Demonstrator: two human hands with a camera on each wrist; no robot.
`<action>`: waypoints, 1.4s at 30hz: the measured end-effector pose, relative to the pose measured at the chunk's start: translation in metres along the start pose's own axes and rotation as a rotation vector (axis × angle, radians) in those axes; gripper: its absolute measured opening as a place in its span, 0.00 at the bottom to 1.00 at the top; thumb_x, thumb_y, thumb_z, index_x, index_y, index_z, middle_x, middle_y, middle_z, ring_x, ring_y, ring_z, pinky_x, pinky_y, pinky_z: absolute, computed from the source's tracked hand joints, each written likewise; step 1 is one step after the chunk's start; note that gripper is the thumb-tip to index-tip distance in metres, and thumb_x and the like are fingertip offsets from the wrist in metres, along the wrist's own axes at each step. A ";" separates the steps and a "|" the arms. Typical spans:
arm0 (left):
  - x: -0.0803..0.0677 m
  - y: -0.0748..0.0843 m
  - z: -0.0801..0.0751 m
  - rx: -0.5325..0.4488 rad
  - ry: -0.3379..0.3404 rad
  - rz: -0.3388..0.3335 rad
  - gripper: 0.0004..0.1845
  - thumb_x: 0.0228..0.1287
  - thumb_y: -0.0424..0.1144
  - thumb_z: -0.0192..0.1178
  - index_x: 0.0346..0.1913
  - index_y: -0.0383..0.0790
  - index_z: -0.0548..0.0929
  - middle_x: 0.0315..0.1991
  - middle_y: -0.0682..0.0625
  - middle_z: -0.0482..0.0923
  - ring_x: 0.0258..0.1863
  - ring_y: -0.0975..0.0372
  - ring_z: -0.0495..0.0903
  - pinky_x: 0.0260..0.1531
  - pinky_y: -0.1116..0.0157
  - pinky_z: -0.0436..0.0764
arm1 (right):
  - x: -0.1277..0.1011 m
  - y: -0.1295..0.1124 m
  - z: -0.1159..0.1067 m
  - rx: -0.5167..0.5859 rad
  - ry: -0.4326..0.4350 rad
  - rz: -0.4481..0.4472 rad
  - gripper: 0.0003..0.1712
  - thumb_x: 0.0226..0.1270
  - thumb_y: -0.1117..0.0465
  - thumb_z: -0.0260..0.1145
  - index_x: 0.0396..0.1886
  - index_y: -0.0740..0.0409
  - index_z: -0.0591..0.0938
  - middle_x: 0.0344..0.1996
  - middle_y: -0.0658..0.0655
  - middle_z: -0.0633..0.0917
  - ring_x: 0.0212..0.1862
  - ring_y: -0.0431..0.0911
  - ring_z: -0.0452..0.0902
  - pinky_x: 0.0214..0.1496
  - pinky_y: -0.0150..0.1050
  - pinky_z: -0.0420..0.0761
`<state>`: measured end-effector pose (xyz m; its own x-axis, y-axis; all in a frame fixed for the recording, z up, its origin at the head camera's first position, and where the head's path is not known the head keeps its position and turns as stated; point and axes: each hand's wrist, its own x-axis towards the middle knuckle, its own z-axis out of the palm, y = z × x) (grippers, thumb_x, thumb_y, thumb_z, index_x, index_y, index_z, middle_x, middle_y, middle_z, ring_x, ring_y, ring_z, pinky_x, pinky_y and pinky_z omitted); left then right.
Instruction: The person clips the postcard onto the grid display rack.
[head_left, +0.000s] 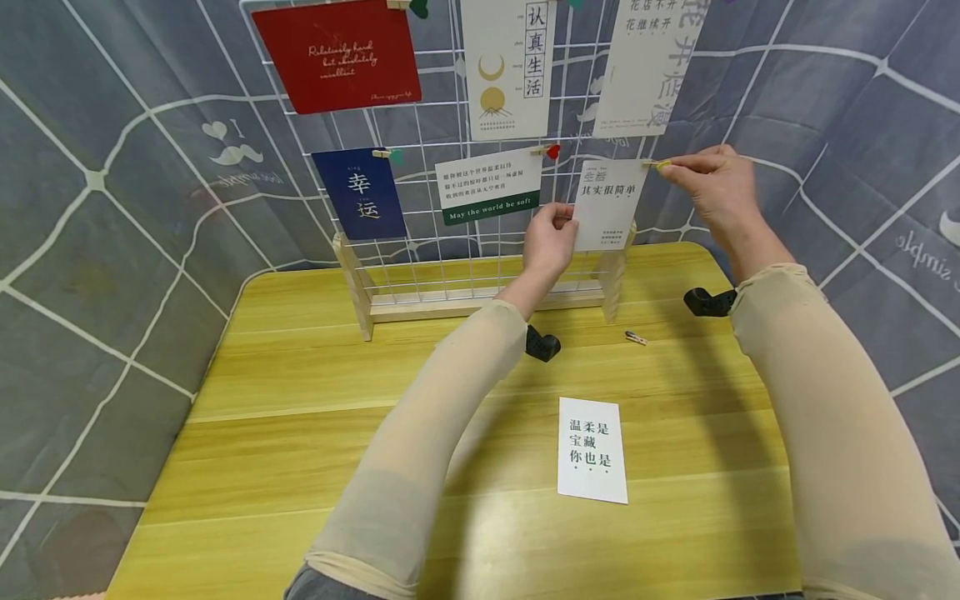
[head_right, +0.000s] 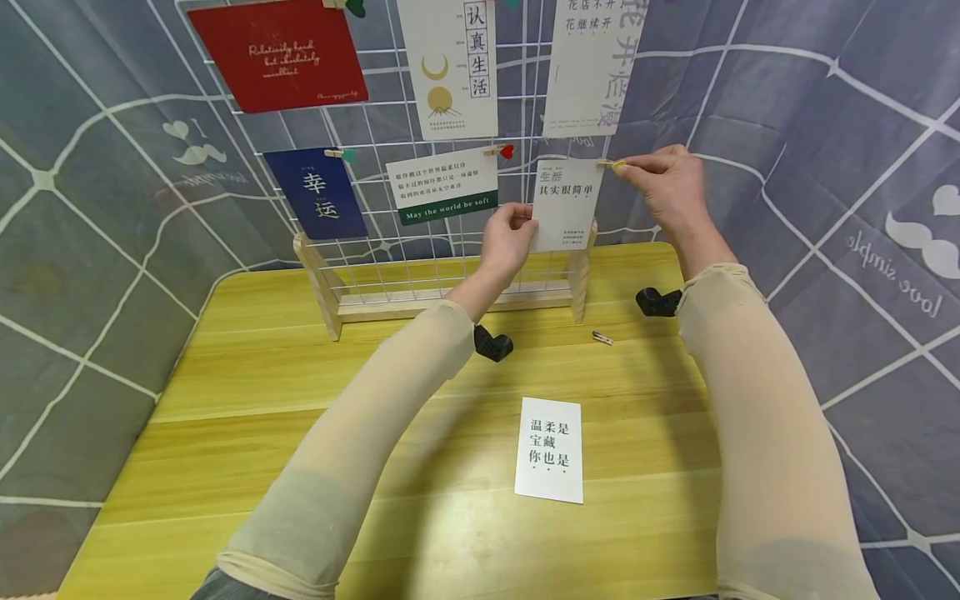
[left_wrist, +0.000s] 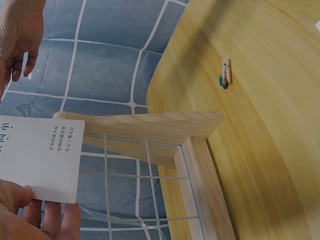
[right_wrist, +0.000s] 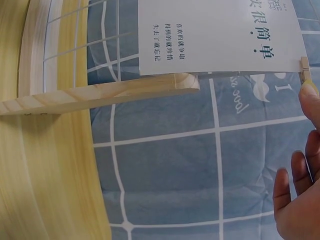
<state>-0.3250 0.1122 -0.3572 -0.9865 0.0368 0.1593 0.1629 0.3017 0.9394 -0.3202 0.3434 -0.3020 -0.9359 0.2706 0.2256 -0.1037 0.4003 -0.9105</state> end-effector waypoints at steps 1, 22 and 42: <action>0.000 0.000 0.000 0.000 -0.001 0.000 0.09 0.76 0.35 0.58 0.54 0.41 0.83 0.40 0.52 0.79 0.39 0.64 0.77 0.37 0.71 0.74 | 0.000 0.000 0.000 -0.003 0.001 0.001 0.21 0.68 0.51 0.73 0.56 0.57 0.88 0.40 0.43 0.71 0.45 0.35 0.65 0.48 0.36 0.67; 0.000 0.001 -0.001 0.012 -0.003 -0.012 0.11 0.76 0.36 0.58 0.56 0.41 0.83 0.43 0.51 0.80 0.42 0.64 0.77 0.40 0.71 0.74 | -0.001 0.000 0.004 -0.023 0.010 -0.057 0.23 0.71 0.53 0.71 0.61 0.60 0.85 0.40 0.43 0.72 0.45 0.34 0.67 0.50 0.32 0.71; -0.004 -0.010 -0.006 0.000 0.000 0.003 0.09 0.75 0.37 0.60 0.52 0.41 0.84 0.44 0.51 0.82 0.41 0.64 0.78 0.39 0.72 0.75 | -0.003 0.006 0.007 0.104 0.002 -0.061 0.23 0.70 0.57 0.71 0.62 0.58 0.84 0.43 0.43 0.75 0.47 0.35 0.70 0.50 0.28 0.73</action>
<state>-0.3227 0.1035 -0.3655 -0.9861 0.0378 0.1616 0.1654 0.3016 0.9390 -0.3201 0.3385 -0.3109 -0.9263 0.2500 0.2820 -0.1947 0.3233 -0.9261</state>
